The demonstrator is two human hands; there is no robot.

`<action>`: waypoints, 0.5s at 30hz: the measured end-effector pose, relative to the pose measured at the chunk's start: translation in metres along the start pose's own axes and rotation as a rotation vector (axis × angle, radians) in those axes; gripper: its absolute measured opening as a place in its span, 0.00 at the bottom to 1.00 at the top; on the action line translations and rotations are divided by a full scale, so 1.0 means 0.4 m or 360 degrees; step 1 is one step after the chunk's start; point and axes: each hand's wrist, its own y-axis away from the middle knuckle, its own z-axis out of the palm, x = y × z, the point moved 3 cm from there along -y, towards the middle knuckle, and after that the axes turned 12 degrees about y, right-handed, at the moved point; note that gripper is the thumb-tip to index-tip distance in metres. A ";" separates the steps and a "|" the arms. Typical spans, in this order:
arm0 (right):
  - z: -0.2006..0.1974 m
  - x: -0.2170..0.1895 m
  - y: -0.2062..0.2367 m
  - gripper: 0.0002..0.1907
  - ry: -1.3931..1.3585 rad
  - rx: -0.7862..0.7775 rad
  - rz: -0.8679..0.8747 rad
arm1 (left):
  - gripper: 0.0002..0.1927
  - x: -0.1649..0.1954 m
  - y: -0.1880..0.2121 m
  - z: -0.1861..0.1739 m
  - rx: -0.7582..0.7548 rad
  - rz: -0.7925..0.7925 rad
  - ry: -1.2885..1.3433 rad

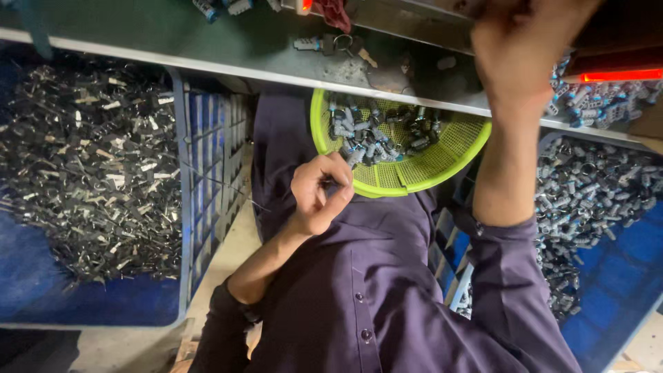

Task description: The person repeatedly picks small cylindrical components from a green basket, inserts them into a machine slot, and collects the processed parts. They occasionally transfer components between the basket and a nearby blue bin, maintaining a steady assembly rhythm.

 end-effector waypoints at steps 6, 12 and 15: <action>-0.071 -0.220 0.142 0.15 -0.1032 -0.0408 0.0015 | 0.08 0.048 -0.031 0.016 -0.0205 0.0039 -0.0202; 0.017 -0.333 0.367 0.13 -0.1639 -0.0361 0.0911 | 0.11 0.079 -0.040 0.044 0.0073 -0.0045 -0.0373; -0.009 -0.336 0.387 0.03 -0.1388 -0.0095 0.0743 | 0.12 0.064 -0.042 0.047 0.0227 -0.0444 -0.0158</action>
